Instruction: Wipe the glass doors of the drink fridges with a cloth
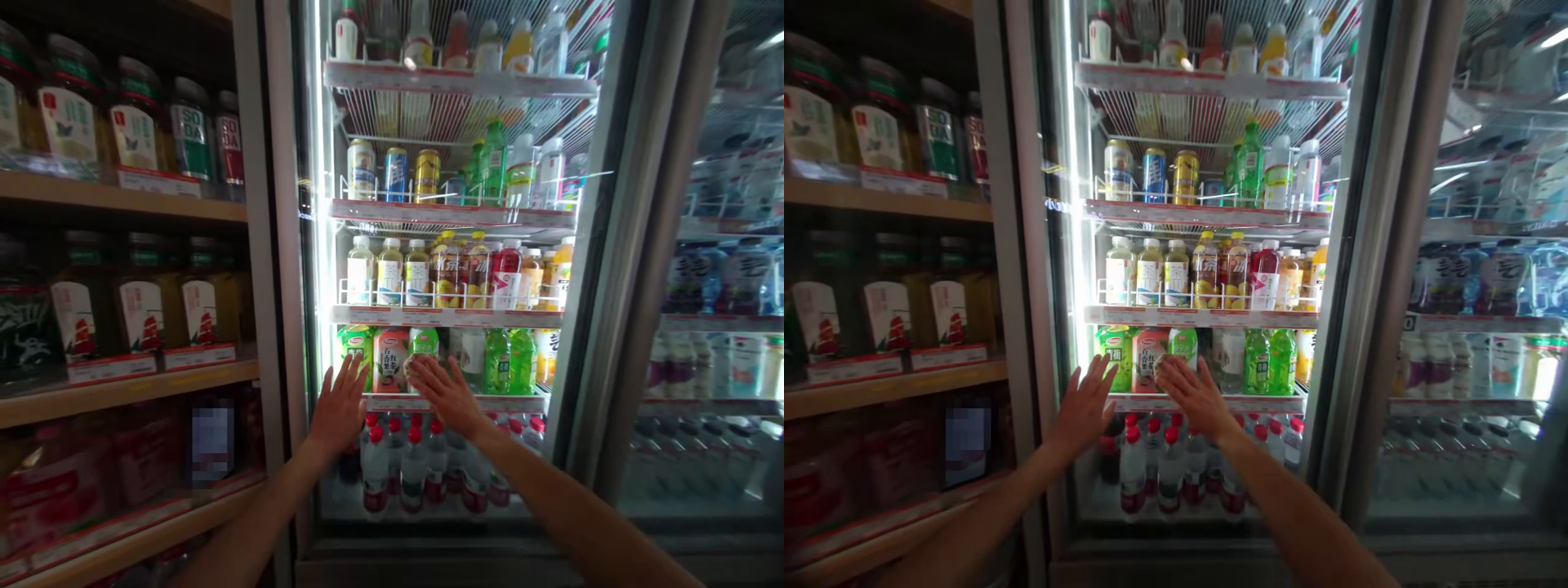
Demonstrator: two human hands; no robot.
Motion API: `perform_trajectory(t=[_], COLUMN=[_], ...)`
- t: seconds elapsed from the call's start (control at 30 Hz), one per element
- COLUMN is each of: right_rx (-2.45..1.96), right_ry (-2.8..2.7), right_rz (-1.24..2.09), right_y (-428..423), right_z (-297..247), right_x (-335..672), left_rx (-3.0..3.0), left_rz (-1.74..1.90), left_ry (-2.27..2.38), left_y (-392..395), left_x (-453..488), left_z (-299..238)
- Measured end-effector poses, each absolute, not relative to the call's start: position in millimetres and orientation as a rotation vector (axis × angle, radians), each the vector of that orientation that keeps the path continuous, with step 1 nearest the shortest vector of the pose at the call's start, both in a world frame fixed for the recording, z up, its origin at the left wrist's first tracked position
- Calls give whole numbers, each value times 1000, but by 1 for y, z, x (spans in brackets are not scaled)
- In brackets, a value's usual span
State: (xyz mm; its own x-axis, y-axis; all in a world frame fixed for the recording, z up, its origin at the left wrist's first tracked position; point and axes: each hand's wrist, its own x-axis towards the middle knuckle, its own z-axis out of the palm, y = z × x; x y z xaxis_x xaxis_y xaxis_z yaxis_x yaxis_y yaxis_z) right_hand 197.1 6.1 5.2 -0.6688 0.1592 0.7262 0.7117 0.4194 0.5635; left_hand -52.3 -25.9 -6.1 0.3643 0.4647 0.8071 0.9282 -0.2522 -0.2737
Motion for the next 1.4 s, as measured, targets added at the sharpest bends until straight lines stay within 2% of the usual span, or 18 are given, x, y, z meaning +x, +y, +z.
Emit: perform_trajectory(t=[0.13, 0.33, 0.53, 0.73, 0.93, 1.13, 1.33, 1.4], right_rx=[-954, -835, -1019, -899, -998, -738, -909, -884], right_ry=[-1775, -2102, -1777, -2042, -1836, -2152, -1896, -1936], right_rz=[-1158, -1222, -1146, -1231, -1142, -1227, -1110, -1106], right_y=[12, 1, 9, -7, 6, 1, 14, 16], right_z=[29, -13, 10, -27, 7, -14, 36, 35], right_x=[205, 223, 236, 244, 229, 209, 170, 157], left_rx=[-1866, -1890, -1919, -1939, -1907, -1832, -1751, -1753], left_rz=[-765, -749, -773, -760, -792, -779, -775, -771], left_ry=[-1169, -1086, -1029, -978, -1079, -1220, -1284, -1299], left_y=[-21, -18, -12, -8, -11, -22, -25, -26], left_x=[-43, -28, -7, 2, -17, -56, -88, -93], left_z=[-4, -7, -7, -18, -11, -11, -13, -14])
